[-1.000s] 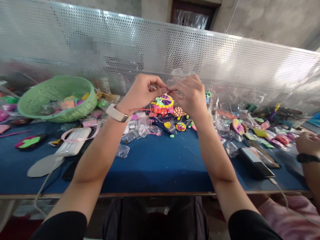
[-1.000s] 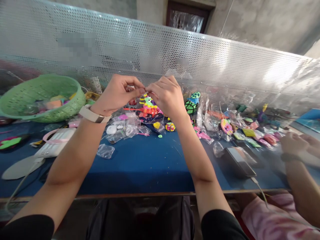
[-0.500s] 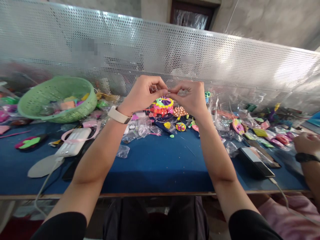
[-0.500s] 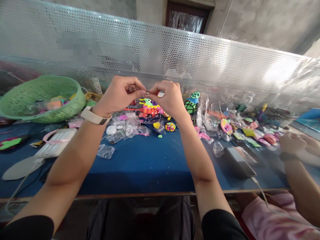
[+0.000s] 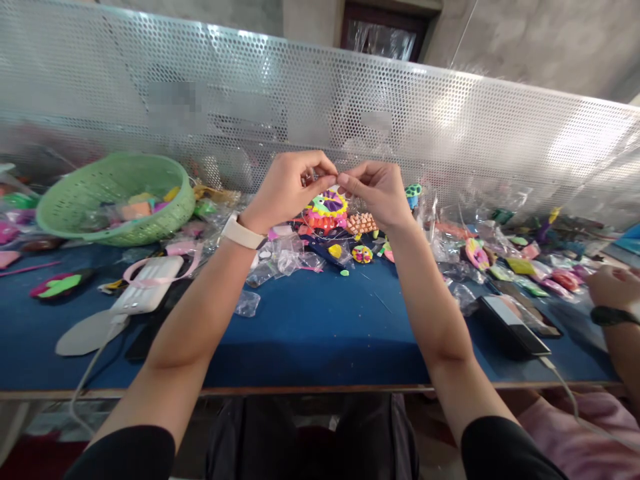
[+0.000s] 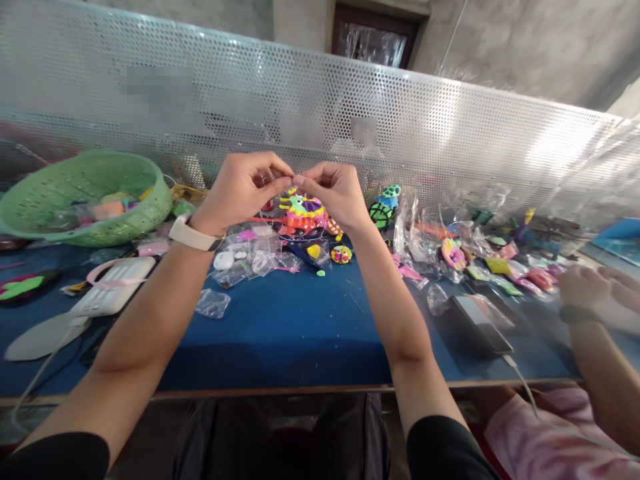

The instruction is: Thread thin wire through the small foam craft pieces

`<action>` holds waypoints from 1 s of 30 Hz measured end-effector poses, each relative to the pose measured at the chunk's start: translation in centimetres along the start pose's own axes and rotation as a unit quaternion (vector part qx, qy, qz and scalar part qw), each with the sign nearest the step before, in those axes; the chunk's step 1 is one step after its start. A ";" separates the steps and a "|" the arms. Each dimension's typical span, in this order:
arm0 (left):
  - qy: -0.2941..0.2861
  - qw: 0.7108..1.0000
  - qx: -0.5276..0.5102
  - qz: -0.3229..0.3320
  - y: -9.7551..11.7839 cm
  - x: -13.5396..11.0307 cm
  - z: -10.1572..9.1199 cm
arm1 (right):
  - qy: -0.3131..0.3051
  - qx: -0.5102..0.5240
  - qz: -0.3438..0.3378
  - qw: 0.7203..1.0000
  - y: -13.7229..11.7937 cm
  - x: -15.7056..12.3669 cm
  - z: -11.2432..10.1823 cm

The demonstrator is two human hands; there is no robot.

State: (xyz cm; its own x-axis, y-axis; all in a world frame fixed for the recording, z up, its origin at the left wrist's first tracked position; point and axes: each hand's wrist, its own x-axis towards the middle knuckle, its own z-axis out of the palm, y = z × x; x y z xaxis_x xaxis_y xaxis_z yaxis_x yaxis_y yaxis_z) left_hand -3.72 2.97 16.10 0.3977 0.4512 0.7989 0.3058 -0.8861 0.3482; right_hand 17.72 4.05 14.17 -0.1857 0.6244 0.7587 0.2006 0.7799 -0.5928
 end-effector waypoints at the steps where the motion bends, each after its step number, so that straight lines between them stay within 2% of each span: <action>1: 0.002 1.000 -0.004 -0.006 -0.1 0.0 0.0 | 0.000 -0.007 -0.003 1.000 -0.1 0.0 0.0; 6: 0.040 0.999 -0.014 -0.026 -1.2 0.4 0.3 | 0.011 -0.057 -0.034 0.998 0.0 0.0 -0.1; 10: 0.037 0.999 -0.013 -0.025 -1.8 0.4 0.6 | 0.028 -0.082 -0.040 0.995 0.1 0.0 0.2; 18: 0.025 1.000 0.012 0.006 -1.3 0.1 0.6 | 0.003 -0.021 0.007 1.000 -0.2 0.2 0.5; 25: 0.021 0.997 0.066 0.046 -1.2 -0.1 0.5 | -0.019 0.044 0.023 0.999 1.0 0.0 0.7; 30: 0.059 0.998 0.007 0.009 -1.6 0.2 1.1 | 0.043 -0.010 -0.034 0.998 1.0 -0.1 0.8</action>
State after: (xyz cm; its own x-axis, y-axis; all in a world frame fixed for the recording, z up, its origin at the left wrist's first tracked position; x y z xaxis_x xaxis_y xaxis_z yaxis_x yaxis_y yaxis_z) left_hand -3.16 4.62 15.10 0.2992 0.4196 0.8570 0.3125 -0.8917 0.3274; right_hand 17.15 4.76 13.31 -0.1174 0.5633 0.8179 0.2105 0.8190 -0.5338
